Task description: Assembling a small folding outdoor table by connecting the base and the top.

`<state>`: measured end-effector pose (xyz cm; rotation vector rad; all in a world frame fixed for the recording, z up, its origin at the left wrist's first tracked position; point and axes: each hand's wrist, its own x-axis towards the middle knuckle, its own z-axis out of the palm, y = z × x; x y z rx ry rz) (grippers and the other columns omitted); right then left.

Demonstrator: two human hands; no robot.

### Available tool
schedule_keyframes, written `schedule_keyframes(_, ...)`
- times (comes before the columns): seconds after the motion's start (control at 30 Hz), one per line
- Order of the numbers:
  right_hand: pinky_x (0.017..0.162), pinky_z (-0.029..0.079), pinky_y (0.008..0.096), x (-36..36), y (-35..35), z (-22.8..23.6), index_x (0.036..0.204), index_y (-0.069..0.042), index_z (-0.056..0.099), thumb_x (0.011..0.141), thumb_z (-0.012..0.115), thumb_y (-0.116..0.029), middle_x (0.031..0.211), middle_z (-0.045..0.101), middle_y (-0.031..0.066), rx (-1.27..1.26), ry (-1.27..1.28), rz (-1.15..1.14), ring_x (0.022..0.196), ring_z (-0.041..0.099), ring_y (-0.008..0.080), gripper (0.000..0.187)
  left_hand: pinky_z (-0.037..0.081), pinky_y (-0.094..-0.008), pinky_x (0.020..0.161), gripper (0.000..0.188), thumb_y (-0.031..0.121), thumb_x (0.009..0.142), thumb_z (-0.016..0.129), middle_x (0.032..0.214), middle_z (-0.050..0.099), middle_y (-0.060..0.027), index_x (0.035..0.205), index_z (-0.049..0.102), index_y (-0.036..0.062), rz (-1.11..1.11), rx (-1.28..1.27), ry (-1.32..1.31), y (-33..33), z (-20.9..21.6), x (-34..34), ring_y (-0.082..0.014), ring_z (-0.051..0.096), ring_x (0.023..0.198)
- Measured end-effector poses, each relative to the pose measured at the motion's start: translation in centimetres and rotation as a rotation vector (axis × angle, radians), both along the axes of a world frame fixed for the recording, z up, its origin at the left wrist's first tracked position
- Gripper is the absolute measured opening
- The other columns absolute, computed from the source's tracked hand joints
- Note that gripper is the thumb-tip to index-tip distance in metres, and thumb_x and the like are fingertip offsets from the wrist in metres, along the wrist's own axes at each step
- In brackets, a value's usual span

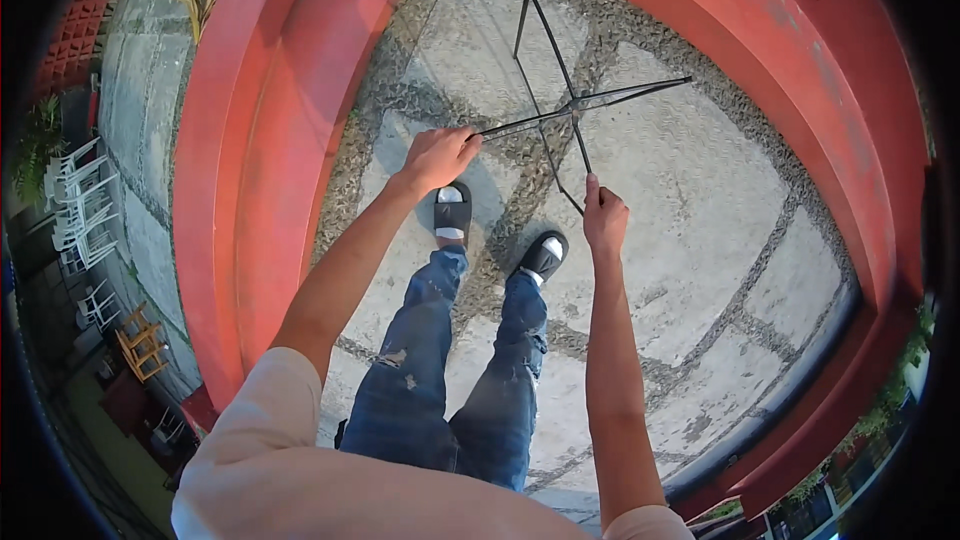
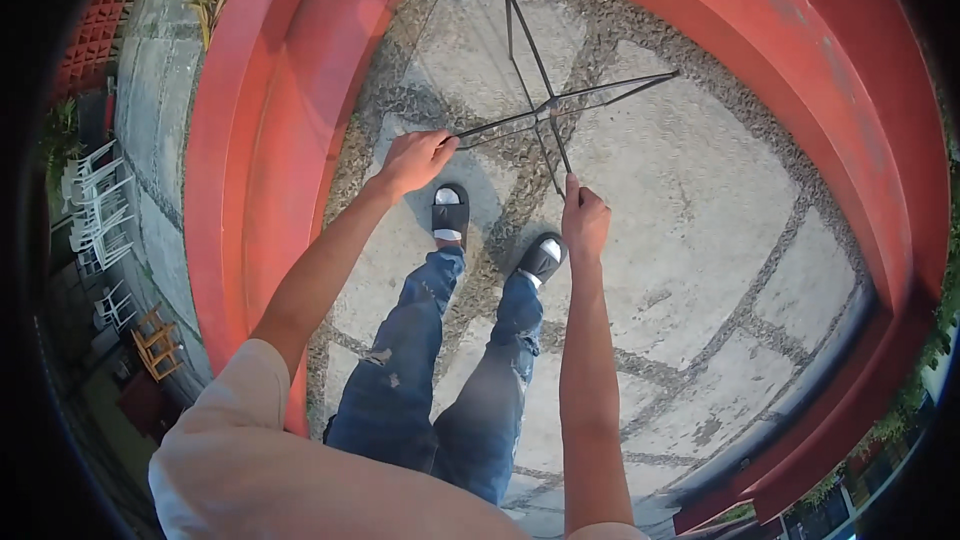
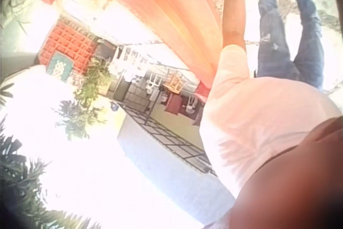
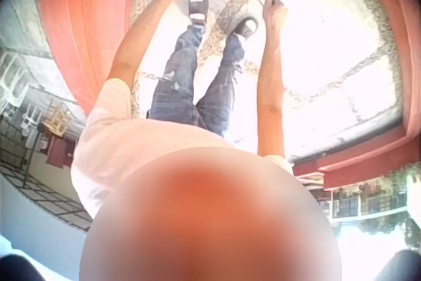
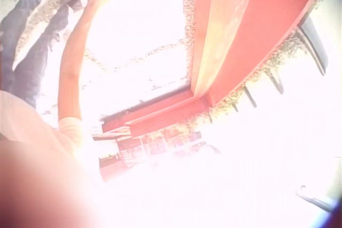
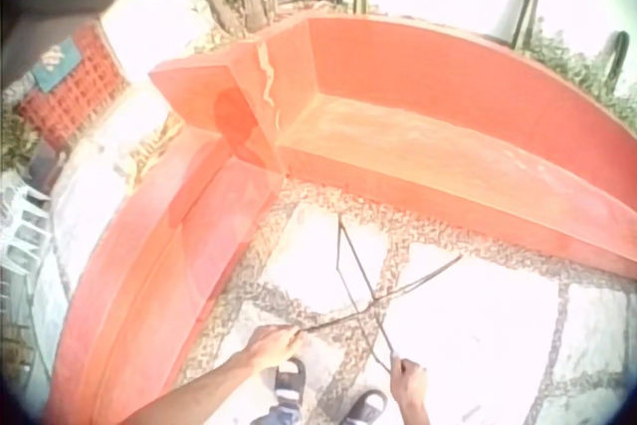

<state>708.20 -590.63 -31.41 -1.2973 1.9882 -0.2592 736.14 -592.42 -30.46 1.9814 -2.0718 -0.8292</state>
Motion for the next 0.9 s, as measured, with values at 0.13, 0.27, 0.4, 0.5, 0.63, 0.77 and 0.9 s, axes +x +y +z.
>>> schedule_keyframes(0.13,0.066,0.046,0.0465,-0.4,-0.1,0.1,0.075,0.000,0.063,0.091,0.045,-0.045,0.070,0.062,0.0223,-0.050,0.068,0.107,0.073,0.061,0.0407,0.051,0.048,-0.0431,0.062,0.024,0.029,0.089,0.051,0.080,0.064,-0.0138,0.089,0.061,0.0075,0.021,-0.075,0.044,0.5,0.1,0.5,-0.0339,0.061,0.072)
schedule_keyframes(0.27,0.068,0.048,0.0467,-0.8,-0.4,0.3,0.081,-0.001,0.064,0.091,0.044,-0.045,0.075,0.064,0.0217,0.037,-0.003,0.063,0.077,0.062,0.0408,0.049,0.047,-0.0422,0.062,0.024,0.028,0.089,0.052,0.079,0.063,-0.0134,0.086,0.061,0.0061,0.022,-0.078,0.097,1.1,-0.5,1.4,-0.0338,0.060,0.072)
schedule_keyframes(0.4,0.066,0.047,0.0480,-1.0,0.8,-1.2,0.077,0.000,0.062,0.093,0.041,-0.045,0.073,0.062,0.0229,0.039,-0.064,0.085,0.075,0.060,0.0425,0.052,0.041,-0.0416,0.055,0.031,0.028,0.091,0.051,0.064,0.054,-0.0167,0.075,0.051,0.0012,0.041,0.057,0.146,1.3,-0.4,0.8,-0.0351,0.055,0.060)
schedule_keyframes(0.5,0.067,0.046,0.0490,0.0,0.8,-0.5,0.074,0.000,0.061,0.093,0.041,-0.046,0.073,0.062,0.0240,0.027,-0.039,0.115,0.075,0.060,0.0432,0.053,0.045,-0.0412,0.059,0.031,0.031,0.090,0.052,0.070,0.060,-0.0149,0.079,0.055,0.0028,0.047,0.112,0.076,1.8,-0.5,1.6,-0.0340,0.059,0.066)
schedule_keyframes(0.63,0.067,0.047,0.0474,-0.9,0.9,-0.3,0.084,-0.001,0.063,0.091,0.045,-0.047,0.072,0.063,0.0219,0.073,-0.028,0.111,0.074,0.061,0.0413,0.050,0.048,-0.0380,0.065,0.026,0.028,0.090,0.054,0.087,0.062,-0.0149,0.090,0.059,0.0032,0.098,0.027,0.210,2.4,-0.6,1.8,-0.0298,0.062,0.077)
schedule_keyframes(0.77,0.067,0.048,0.0420,-1.7,1.5,0.3,0.095,-0.001,0.064,0.089,0.048,-0.048,0.069,0.064,0.0186,0.090,-0.065,0.110,0.072,0.064,0.0354,0.050,0.050,-0.0350,0.072,0.025,0.025,0.089,0.056,0.091,0.064,-0.0138,0.102,0.059,0.0039,0.151,-0.042,0.260,2.7,-0.5,2.2,-0.0267,0.063,0.086)
schedule_keyframes(0.9,0.064,0.048,0.0338,-2.3,2.1,0.3,0.094,-0.002,0.065,0.089,0.048,-0.049,0.066,0.064,0.0127,0.170,-0.254,0.077,0.064,0.064,0.0227,0.050,0.048,-0.0296,0.073,0.030,0.024,0.089,0.058,0.094,0.065,-0.0144,0.111,0.055,0.0033,0.258,0.040,0.396,3.3,-1.3,2.8,-0.0210,0.063,0.086)
